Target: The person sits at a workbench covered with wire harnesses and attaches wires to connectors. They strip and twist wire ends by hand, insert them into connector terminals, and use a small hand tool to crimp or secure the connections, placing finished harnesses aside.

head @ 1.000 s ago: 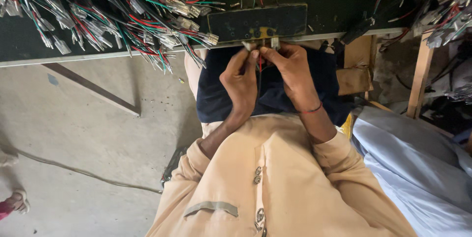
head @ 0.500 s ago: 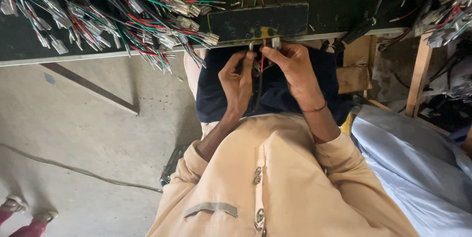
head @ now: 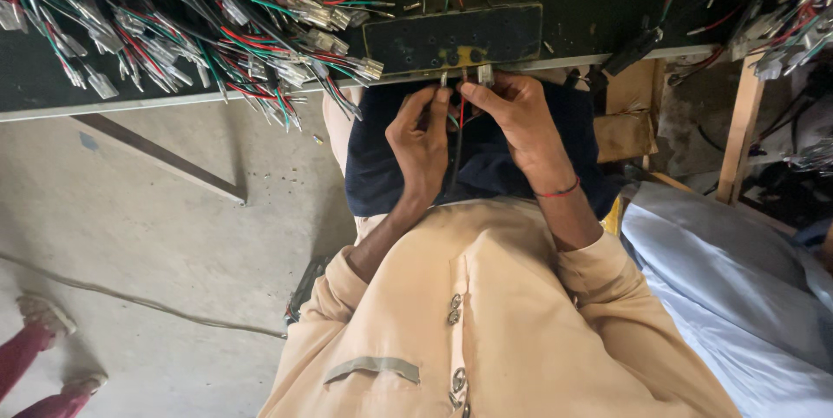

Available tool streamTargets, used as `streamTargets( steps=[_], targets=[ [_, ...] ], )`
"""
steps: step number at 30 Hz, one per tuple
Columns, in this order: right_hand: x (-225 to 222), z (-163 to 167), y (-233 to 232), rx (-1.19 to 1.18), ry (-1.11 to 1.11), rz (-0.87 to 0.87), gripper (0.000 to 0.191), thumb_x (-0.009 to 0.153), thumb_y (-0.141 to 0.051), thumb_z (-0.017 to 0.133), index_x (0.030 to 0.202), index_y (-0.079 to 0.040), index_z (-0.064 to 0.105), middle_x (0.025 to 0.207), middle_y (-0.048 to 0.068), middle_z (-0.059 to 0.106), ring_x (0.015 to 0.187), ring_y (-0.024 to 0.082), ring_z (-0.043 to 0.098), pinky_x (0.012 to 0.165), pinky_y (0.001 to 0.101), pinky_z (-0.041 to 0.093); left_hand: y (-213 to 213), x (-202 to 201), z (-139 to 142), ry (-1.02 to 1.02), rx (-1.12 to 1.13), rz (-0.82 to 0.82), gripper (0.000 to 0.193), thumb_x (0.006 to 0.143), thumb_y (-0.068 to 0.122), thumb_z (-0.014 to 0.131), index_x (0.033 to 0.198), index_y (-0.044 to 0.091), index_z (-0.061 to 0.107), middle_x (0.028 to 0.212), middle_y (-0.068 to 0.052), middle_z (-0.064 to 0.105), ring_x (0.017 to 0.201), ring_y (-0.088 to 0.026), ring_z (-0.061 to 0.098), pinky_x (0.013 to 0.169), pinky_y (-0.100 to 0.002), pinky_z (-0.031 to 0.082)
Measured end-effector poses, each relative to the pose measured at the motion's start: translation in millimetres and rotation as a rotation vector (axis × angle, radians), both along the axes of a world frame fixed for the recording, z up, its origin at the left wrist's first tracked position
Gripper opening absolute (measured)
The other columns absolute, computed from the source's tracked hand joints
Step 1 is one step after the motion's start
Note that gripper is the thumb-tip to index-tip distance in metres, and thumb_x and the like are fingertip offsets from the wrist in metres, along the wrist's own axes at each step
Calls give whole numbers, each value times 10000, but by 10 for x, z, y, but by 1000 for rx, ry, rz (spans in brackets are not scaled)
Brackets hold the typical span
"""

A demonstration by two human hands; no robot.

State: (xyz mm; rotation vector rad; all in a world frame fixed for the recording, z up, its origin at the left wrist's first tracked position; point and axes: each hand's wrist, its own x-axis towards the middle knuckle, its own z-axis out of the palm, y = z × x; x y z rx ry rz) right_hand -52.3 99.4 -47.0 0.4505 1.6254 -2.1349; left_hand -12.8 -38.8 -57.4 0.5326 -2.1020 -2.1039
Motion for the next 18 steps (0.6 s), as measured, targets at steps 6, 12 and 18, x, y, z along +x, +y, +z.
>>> streamTargets(
  steps=[6, 12, 18],
  targets=[
    [51, 27, 24, 82, 30, 52, 177, 966, -147, 753, 1069, -3, 750, 934, 2, 727, 825, 41, 634, 746, 208, 525, 112, -63, 7, -6, -39, 104, 107, 1022, 109, 714, 1041, 3, 711, 762, 15, 633, 696, -23, 507, 617, -214, 446],
    [59, 57, -118, 126, -24, 97, 151, 954, -121, 763, 1028, 10, 752, 893, 16, 697, 784, 58, 593, 680, 239, 459, 93, -17, 52, 101, -160, 171, 107, 1038, 108, 680, 1049, 2, 680, 823, 20, 653, 728, -17, 562, 644, -221, 489],
    [43, 43, -308, -53, -82, -112, 147, 896, -49, 767, 1031, 10, 768, 974, 48, 768, 871, 91, 694, 776, 239, 530, -67, 41, 62, -28, -2, 88, 150, 1028, 113, 682, 945, -6, 642, 735, 43, 564, 643, -14, 447, 555, -213, 362]
  ],
)
